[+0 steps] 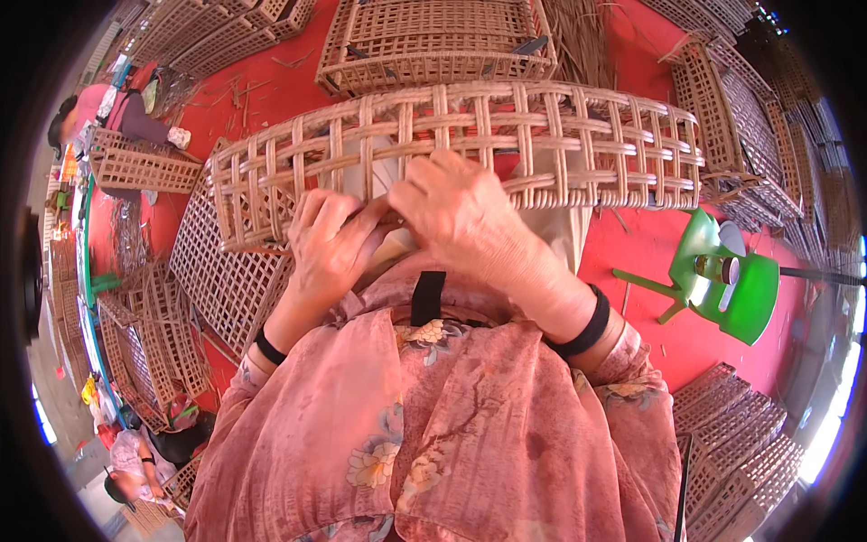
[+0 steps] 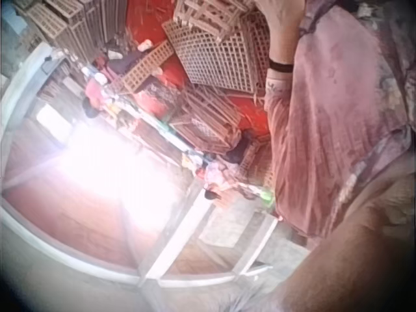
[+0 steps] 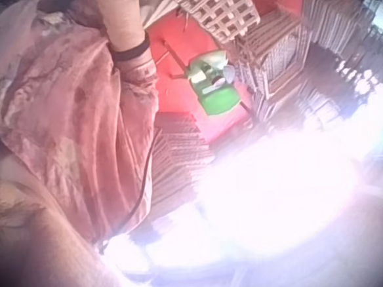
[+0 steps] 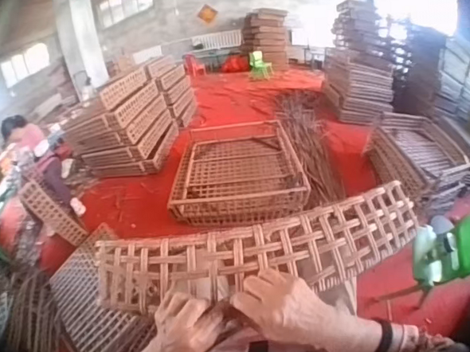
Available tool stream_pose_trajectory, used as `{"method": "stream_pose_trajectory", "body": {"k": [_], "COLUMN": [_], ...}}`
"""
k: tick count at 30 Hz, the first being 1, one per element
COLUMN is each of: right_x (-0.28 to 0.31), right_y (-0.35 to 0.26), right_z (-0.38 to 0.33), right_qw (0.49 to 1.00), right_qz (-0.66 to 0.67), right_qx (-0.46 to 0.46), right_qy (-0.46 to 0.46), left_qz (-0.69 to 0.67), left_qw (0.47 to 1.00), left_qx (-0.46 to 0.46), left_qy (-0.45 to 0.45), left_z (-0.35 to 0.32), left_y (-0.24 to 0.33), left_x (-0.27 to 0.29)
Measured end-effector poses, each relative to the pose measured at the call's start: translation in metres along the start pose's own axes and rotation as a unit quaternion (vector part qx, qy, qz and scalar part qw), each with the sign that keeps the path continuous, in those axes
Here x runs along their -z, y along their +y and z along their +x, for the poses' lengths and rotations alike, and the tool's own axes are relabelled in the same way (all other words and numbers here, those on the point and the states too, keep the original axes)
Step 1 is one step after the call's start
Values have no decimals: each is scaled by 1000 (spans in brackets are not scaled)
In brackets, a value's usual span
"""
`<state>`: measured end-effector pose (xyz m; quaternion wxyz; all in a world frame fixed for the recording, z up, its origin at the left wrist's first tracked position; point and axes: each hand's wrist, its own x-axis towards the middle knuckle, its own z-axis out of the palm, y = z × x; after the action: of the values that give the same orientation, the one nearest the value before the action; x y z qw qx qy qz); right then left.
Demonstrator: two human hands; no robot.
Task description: Weaving bamboo strips to create or reinforce a wooden/bamboo frame structure.
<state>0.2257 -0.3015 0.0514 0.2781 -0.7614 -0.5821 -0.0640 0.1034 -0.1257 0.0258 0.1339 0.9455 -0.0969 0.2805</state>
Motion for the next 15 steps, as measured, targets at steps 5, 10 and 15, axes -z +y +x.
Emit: {"method": "stream_pose_trajectory", "body": {"k": [5, 10, 15], "right_x": [-13, 4, 15], "right_y": [-18, -16, -18], "right_z": [-37, -74, -87], "right_qw": [998, 992, 988], "right_qz": [34, -69, -105], "right_qx": [39, -52, -94], "right_qy": [40, 88, 62], "left_qz": [7, -9, 4], "left_qw": [997, 999, 996], "left_qx": [-71, -22, 72], "left_qy": [21, -40, -44], "left_z": [-18, -22, -20], "left_y": [5, 6, 38], "left_x": [6, 11, 5]}}
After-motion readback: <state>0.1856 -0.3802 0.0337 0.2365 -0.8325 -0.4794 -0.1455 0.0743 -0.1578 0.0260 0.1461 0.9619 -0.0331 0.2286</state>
